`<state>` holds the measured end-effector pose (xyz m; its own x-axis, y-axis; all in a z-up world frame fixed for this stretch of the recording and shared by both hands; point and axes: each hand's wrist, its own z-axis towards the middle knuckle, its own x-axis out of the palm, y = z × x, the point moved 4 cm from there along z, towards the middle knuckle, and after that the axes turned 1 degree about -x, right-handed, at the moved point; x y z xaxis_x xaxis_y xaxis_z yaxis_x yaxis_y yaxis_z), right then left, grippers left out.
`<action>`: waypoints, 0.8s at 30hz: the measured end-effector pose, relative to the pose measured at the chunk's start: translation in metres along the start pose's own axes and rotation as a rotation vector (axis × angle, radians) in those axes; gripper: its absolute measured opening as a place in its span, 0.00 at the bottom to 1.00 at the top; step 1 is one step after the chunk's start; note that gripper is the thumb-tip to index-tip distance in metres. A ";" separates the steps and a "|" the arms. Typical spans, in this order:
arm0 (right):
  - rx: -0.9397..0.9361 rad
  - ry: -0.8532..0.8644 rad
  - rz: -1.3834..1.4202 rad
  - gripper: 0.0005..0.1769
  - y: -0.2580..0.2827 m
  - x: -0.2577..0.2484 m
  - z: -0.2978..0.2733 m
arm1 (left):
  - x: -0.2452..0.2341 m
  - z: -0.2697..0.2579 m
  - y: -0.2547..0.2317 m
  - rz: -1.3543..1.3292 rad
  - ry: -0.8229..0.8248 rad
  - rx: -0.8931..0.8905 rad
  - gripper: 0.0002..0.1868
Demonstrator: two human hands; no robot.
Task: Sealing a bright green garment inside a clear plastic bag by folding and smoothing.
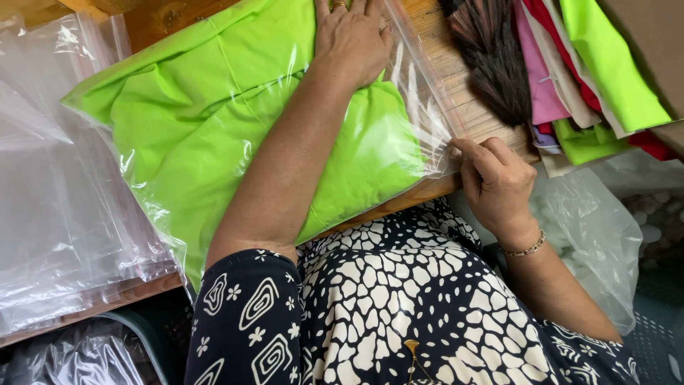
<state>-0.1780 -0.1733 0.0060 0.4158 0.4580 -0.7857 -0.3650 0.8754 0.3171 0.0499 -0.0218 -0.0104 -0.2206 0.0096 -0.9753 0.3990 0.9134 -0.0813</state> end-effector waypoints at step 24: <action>0.006 0.035 -0.008 0.19 0.002 0.000 0.001 | -0.005 -0.006 -0.001 -0.021 -0.076 0.046 0.28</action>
<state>-0.1782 -0.1720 0.0071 0.3893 0.4457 -0.8061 -0.3568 0.8798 0.3141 0.0456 -0.0206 -0.0039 -0.1621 -0.0413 -0.9859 0.4363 0.8932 -0.1091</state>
